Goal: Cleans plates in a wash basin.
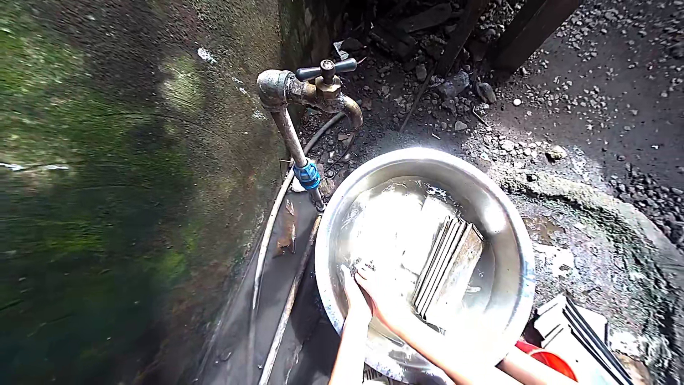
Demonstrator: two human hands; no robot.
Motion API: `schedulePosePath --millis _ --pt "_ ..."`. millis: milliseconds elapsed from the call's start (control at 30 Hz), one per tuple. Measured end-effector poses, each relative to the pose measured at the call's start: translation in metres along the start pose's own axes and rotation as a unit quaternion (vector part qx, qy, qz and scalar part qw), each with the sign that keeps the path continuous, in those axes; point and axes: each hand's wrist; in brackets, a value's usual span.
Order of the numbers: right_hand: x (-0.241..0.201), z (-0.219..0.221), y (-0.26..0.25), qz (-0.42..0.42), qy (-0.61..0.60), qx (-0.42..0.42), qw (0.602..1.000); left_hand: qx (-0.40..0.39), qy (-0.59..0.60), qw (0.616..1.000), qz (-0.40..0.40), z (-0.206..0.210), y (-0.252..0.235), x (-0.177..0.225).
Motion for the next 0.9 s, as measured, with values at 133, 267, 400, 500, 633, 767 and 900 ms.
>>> schedulePosePath --millis 133,267,400,500,633,767,900 --pt "-0.002 -0.011 -0.026 0.099 -0.009 -0.074 0.992 -0.04 0.043 0.998 -0.031 -0.001 -0.008 0.0" --pt "-0.024 -0.01 -0.015 0.189 -0.022 -0.037 0.981 -0.004 -0.009 1.0 0.011 0.002 -0.002 0.002" --pt "0.006 -0.014 -0.03 0.23 -0.112 0.055 0.965 -0.119 0.018 0.993 -0.002 -0.008 -0.02 -0.009" --pt "0.018 -0.017 -0.048 0.28 -0.101 0.062 0.953 -0.144 0.056 0.988 -0.001 -0.015 -0.031 -0.016" --pt "-0.034 -0.015 -0.026 0.267 -0.058 0.0 0.962 -0.028 0.006 1.0 0.006 0.001 -0.009 -0.005" --pt "-0.016 -0.011 -0.042 0.292 -0.137 0.028 0.946 -0.079 0.007 0.997 -0.007 -0.005 -0.007 -0.006" --pt "-0.022 -0.015 -0.045 0.337 -0.172 0.038 0.925 -0.061 0.038 0.997 -0.029 -0.006 -0.006 -0.009"
Point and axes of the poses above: each hand's wrist, its own y-axis away from the middle knuckle, its own z-axis out of the palm, x = y × z, and after that the axes turned 12 degrees about y, right-handed
